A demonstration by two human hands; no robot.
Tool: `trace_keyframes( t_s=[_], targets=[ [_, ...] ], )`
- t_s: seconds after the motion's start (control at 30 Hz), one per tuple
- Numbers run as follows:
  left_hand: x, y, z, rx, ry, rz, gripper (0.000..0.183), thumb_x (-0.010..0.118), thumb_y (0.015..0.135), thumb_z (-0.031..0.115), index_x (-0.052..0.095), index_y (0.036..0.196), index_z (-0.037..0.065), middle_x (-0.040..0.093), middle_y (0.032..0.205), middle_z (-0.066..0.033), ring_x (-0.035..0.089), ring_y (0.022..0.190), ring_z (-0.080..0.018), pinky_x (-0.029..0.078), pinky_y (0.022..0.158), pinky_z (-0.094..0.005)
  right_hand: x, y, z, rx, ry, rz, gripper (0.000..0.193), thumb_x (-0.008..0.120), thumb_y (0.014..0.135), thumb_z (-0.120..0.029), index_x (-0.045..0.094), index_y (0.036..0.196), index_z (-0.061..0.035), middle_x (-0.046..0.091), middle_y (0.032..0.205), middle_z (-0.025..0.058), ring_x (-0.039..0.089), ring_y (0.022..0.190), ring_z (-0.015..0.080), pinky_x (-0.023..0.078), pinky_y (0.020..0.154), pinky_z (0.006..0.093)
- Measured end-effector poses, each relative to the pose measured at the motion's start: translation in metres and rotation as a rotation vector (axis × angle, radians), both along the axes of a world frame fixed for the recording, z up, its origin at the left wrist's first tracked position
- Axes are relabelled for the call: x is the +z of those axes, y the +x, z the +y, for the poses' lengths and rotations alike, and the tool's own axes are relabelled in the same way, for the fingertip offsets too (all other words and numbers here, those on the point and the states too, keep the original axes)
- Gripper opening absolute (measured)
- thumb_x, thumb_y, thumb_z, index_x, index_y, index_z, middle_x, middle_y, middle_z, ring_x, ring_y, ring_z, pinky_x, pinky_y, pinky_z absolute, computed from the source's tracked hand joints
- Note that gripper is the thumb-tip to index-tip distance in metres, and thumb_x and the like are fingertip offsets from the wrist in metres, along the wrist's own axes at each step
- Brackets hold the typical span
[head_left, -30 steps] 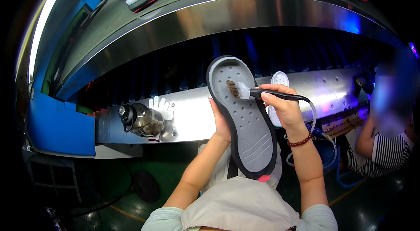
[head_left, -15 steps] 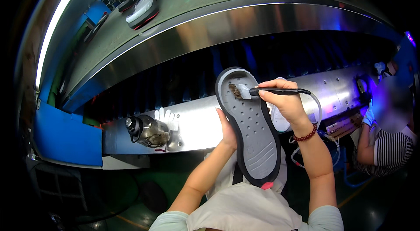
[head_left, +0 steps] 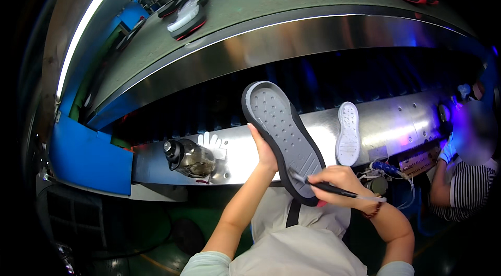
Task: The person picks up a shoe insole from a conveyor belt and uses a brush to scrub its surface. They repeatedly rotate the insole to clean different areas and then place it back on the belt. The process is repeated for multiple insoles.
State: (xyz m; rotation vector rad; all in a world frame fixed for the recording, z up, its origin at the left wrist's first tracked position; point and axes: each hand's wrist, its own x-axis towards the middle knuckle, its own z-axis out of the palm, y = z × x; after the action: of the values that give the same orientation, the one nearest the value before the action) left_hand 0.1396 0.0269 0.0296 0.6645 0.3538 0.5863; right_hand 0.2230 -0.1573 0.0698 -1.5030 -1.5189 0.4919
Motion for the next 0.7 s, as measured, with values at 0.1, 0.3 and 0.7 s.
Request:
trace_keyframes(
  t_s=[0.1,0.3,0.7],
  targets=[
    [0.012,-0.004,-0.005,-0.059,-0.019,-0.001,0.084,0.016,0.073,0.072,0.035,0.123,0.008,0.045,0.115,-0.0091,0.044,0.104,-0.0223,0.036,0.09,-0.0348,0.035,0.014,-0.005,-0.038,-0.355,0.456,0.021,0.063,0.068,-0.01,0.063,0.087,-0.0005,0.063,0.074,0.0075,0.057,0.067,0.0073,0.045,0.061,0.0202],
    [0.033,0.005,-0.043,-0.168,-0.158,-0.045,0.084,0.016,0.072,0.074,0.033,0.124,0.009,0.045,0.115,-0.0089,0.047,0.101,-0.0211,0.038,0.088,-0.034,0.059,0.038,0.04,-0.186,0.18,0.547,0.019,0.061,0.072,-0.003,0.061,0.09,0.0012,0.061,0.077,0.0062,0.055,0.066,0.0058,0.044,0.055,0.0182],
    [0.046,0.008,-0.047,-0.099,0.034,0.08,0.087,0.014,0.071,0.074,0.029,0.127,0.009,0.042,0.12,-0.012,0.043,0.109,-0.0246,0.035,0.093,-0.0365,0.062,0.03,0.018,-0.09,0.036,0.435,0.02,0.063,0.068,-0.002,0.062,0.088,0.0006,0.062,0.076,0.0083,0.057,0.069,0.0102,0.045,0.065,0.0202]
  ],
)
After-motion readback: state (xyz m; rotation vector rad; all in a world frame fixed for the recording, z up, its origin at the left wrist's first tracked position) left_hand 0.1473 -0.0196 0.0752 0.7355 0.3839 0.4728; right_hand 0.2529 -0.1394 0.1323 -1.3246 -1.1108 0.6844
